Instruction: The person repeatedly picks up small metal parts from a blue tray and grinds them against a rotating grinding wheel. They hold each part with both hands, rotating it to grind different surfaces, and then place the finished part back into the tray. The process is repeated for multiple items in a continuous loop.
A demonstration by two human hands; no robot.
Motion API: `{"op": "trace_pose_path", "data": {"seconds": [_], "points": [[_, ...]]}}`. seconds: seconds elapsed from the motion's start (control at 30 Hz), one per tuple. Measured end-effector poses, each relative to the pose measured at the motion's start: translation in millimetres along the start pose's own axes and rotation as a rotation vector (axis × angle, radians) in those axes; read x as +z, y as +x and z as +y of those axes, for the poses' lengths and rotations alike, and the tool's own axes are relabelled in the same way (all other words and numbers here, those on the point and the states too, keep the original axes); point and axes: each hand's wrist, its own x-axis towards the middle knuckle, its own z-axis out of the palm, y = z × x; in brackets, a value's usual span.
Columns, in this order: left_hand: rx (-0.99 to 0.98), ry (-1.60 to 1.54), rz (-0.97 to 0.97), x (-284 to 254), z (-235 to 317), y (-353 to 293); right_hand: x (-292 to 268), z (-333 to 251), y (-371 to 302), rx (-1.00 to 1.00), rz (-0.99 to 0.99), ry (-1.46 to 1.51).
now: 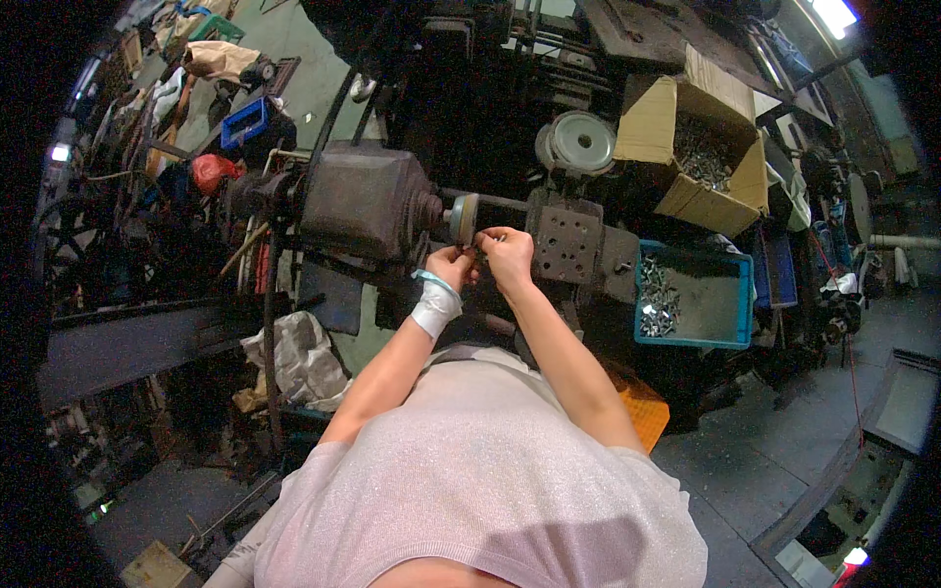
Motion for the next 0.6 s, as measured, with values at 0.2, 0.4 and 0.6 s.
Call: {"op": "trace_pose_path", "data": {"seconds": [0.2, 0.4, 0.6], "points": [[-0.029, -0.067, -0.118, -7, 21, -23, -12, -4, -13, 0.018, -0.102, 0.152], [-0.382, -0.628, -0.530, -27, 22, -29, -23, -14, -29, 0.040, -0.291, 0.279], [-0.274, -0.418, -0.327, -27, 5, -24, -22, -12, -32, 0.030, -0.221, 0.109]]}}
